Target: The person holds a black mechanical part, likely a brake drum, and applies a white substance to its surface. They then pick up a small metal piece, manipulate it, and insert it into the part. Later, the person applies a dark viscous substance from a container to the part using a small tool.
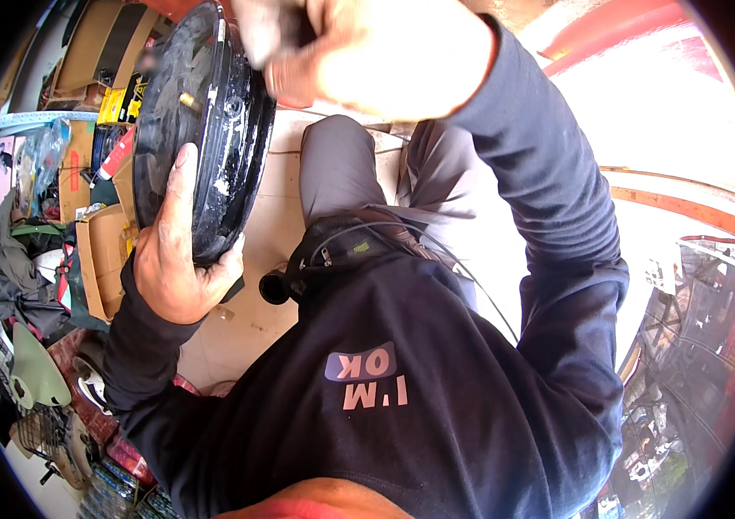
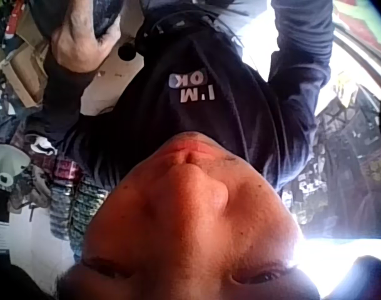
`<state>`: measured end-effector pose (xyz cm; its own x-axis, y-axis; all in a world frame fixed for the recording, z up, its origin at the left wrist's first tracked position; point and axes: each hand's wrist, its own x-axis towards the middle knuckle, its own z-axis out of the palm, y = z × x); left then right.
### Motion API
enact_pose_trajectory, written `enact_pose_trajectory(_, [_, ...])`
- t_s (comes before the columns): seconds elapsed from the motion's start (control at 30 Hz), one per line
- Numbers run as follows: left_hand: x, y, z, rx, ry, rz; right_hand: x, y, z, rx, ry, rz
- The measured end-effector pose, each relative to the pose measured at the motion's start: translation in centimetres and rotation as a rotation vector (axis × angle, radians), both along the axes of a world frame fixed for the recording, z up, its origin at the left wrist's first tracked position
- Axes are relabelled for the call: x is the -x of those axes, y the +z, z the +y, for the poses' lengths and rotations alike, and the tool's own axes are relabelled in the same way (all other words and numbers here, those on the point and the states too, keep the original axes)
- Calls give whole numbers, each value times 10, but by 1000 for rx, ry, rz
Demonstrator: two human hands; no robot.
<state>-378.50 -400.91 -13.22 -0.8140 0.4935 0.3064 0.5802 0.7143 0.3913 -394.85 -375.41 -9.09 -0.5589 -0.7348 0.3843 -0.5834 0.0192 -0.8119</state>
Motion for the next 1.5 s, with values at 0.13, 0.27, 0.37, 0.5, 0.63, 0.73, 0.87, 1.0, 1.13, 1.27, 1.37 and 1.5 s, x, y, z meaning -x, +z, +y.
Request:
enact_pose_trajectory(0.13, [1,1,2,-35,8,-13,10,-5,-8,36,-138,44])
enact_pose_trajectory(0.27, [2,1,1,-57,-11,-10,20,-12,-7,2,-44,84])
enact_pose_trajectory(0.37, [0,0,0,-50,-11,-7,20,-18,-4,73,143,-6])
enact_pose_trajectory(0.5, [2,-3,-1,-68,-25,24,14,-13,3,68,234,-248])
enact_pose_trajectory(0.63, [2,-1,1,-63,-19,2,13,-8,9,52,114,-179])
enact_pose_trajectory(0.73, [2,-1,0,-67,-27,-2,16,-10,5,39,34,-42])
enact_pose_trajectory(0.87, [2,0,-1,-47,-24,5,11,-8,6,16,136,-117])
enact_pose_trajectory(1.0, [4,-4,-2,-64,-40,51,16,-10,2,38,79,67])
enact_pose_trajectory(1.13, [-2,0,-2,-26,8,-40,17,0,2,-21,230,254])
enact_pose_trajectory(1.27, [2,1,0,-20,2,-36,2,29,3,-161,122,179])
enact_pose_trajectory(1.37, [1,3,0,5,4,-31,16,8,-1,-64,211,238])
enact_pose_trajectory(1.5, [0,3,0,11,4,-25,11,5,-4,-34,340,175])
